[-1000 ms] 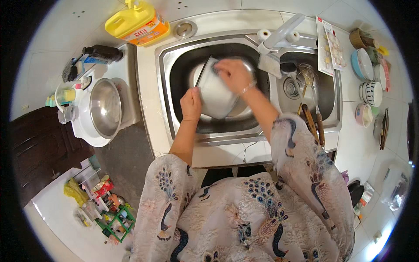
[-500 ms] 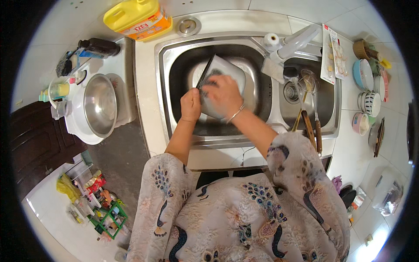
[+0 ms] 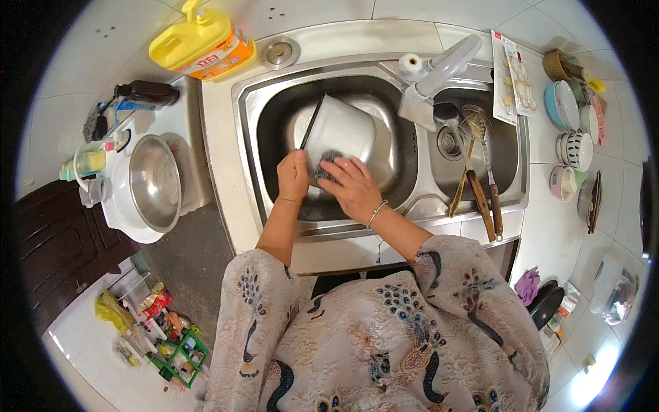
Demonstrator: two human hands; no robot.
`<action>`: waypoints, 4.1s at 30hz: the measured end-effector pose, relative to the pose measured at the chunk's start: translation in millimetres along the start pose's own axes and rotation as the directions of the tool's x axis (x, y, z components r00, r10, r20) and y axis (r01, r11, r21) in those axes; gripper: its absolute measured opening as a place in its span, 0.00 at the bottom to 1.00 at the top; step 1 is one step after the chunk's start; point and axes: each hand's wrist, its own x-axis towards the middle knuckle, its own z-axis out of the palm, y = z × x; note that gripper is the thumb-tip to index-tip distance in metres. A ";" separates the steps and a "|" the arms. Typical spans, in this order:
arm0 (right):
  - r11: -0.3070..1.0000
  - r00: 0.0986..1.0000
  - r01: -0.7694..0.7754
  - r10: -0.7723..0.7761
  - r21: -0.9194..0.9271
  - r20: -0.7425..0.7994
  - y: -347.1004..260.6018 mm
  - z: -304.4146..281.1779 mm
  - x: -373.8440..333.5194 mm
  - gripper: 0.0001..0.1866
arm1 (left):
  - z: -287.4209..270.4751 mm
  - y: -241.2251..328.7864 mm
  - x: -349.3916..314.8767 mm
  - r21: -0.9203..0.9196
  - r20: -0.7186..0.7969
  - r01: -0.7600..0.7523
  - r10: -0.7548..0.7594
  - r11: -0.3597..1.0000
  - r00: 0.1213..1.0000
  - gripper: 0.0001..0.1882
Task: The person washes a rice cooker pot in a kitchen sink. They first rinse the pot with water, then scrub the interior and exterior surfaces using a metal scouring pad. The person rinses the pot again to remove residue and places it in the sink.
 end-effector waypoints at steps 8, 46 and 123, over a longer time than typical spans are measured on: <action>0.798 0.819 -0.566 0.573 0.210 0.028 92.7 9.0 71.2 0.13 | 0.4 -6.8 5.9 0.060 0.030 -0.019 0.018 0.998 0.999 0.19; 0.986 0.977 -0.049 0.080 0.160 -0.198 6.0 6.5 45.8 0.10 | 7.6 18.9 7.7 0.085 -0.141 0.122 -0.109 0.989 0.984 0.24; 0.929 0.924 -0.370 0.368 0.000 -0.104 30.8 -31.7 30.8 0.15 | 30.9 56.4 -12.6 0.162 -0.155 0.168 -0.143 0.972 0.977 0.24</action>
